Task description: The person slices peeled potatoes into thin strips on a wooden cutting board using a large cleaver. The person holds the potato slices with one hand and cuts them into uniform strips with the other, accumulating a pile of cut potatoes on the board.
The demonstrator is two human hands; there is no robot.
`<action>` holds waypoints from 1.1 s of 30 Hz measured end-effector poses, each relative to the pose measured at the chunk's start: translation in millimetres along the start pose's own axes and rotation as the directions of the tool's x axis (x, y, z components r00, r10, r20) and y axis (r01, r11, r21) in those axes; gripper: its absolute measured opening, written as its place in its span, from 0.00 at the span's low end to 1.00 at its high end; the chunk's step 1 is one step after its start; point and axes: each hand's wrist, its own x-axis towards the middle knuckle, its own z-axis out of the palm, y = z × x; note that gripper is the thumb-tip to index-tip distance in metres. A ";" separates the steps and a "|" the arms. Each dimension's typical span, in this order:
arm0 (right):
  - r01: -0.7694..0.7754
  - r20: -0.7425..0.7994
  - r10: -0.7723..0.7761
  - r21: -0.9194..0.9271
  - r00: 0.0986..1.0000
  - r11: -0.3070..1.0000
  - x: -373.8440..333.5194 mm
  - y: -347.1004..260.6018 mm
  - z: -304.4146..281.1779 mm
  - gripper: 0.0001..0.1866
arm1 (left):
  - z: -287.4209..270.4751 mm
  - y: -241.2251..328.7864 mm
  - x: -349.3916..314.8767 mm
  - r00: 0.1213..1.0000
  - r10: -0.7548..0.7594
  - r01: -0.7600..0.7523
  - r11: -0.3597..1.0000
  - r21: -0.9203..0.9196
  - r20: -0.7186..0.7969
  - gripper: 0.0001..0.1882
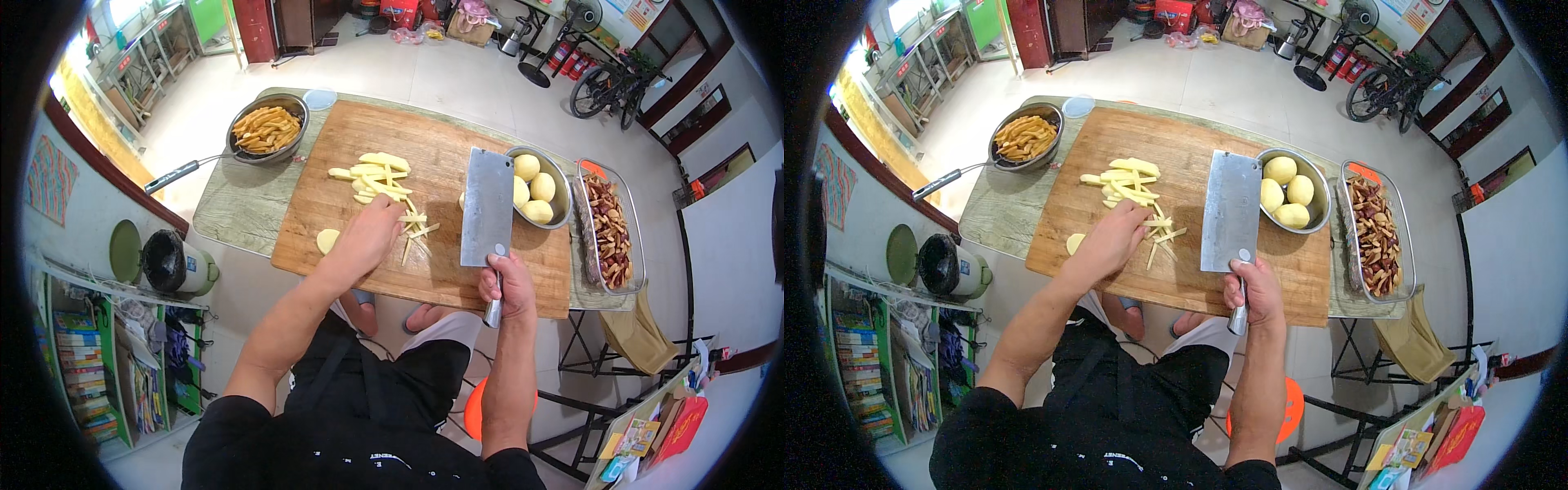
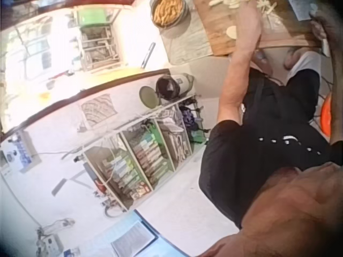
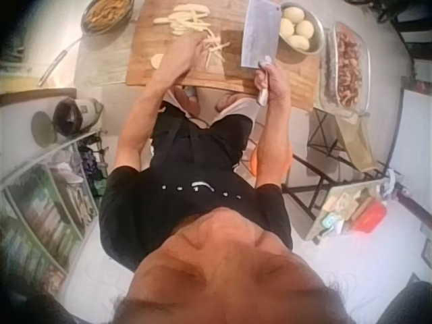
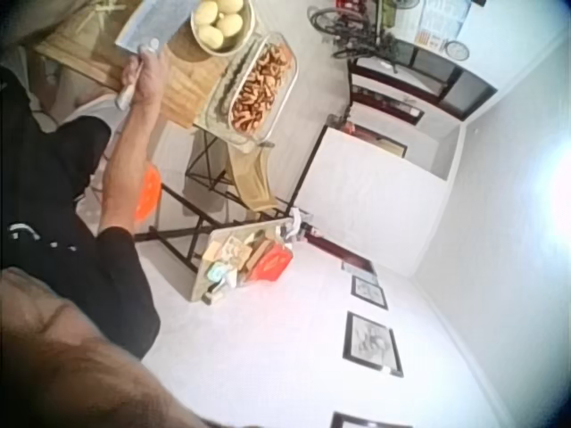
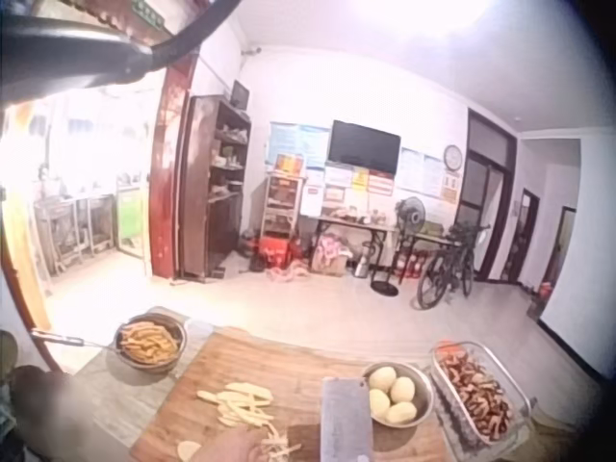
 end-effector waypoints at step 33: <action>0.063 0.066 -0.070 0.101 0.995 0.993 -0.3 5.3 -14.3 0.04 | -1.5 13.5 20.9 0.985 -0.047 0.052 0.998 -0.025 0.169 0.17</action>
